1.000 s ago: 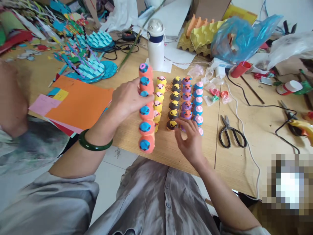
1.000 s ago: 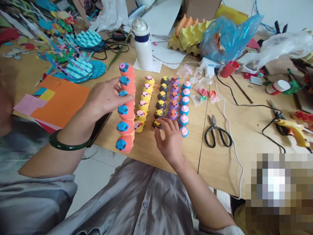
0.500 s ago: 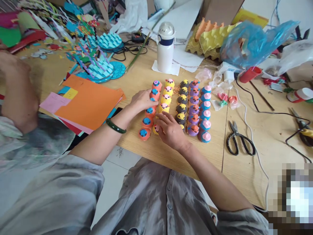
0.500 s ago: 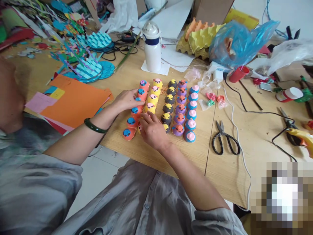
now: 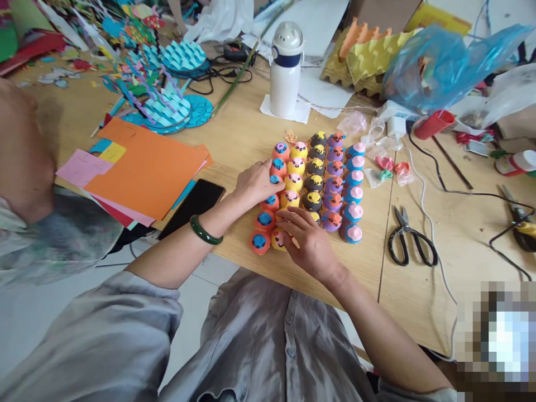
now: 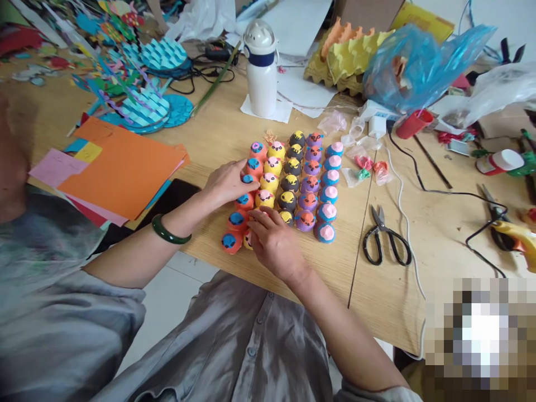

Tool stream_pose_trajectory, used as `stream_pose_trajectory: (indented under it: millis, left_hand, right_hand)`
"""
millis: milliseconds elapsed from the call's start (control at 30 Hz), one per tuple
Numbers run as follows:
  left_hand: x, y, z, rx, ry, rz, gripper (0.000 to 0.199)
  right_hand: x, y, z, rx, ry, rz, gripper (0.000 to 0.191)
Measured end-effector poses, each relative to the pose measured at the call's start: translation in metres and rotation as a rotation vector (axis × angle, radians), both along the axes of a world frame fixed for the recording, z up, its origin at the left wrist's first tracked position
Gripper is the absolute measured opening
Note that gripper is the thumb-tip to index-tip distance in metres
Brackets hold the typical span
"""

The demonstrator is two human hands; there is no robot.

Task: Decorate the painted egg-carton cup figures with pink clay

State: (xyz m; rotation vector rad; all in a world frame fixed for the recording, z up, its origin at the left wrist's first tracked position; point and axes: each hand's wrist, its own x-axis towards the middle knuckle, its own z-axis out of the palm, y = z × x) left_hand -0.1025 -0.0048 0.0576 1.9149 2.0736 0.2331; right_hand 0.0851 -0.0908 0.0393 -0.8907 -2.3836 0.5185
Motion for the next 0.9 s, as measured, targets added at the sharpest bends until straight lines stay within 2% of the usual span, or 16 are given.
stream_pose_trajectory:
  millis: [200, 533, 633, 733, 800, 833, 900]
  left_hand:
    - [0.014, 0.004, -0.004, 0.004, -0.057, -0.024, 0.056]
    - [0.036, 0.010, -0.003, -0.015, -0.049, -0.029, 0.055]
    - [0.037, 0.012, -0.004, -0.029, -0.098, -0.032, 0.062]
    - [0.030, 0.011, -0.005, -0.011, -0.199, 0.000, 0.078]
    - [0.024, 0.006, -0.003, 0.066, -0.320, 0.073, 0.074]
    - [0.022, 0.002, 0.000, 0.112, -0.432, 0.109, 0.067]
    - [0.021, -0.012, 0.007, 0.120, -0.808, 0.148, 0.053]
  right_hand:
    - [0.010, -0.001, 0.003, -0.010, -0.013, -0.044, 0.027]
    - [0.028, 0.002, 0.004, -0.044, -0.009, -0.082, 0.028]
    - [0.030, 0.000, 0.004, -0.027, 0.006, -0.097, 0.028]
    - [0.032, -0.003, 0.006, -0.015, 0.098, -0.141, 0.028]
    - [0.033, -0.005, 0.009, -0.034, 0.186, -0.170, 0.029]
    - [0.033, -0.006, 0.010, -0.051, 0.233, -0.189, 0.029]
    - [0.034, -0.007, 0.011, -0.114, 0.333, -0.246, 0.027]
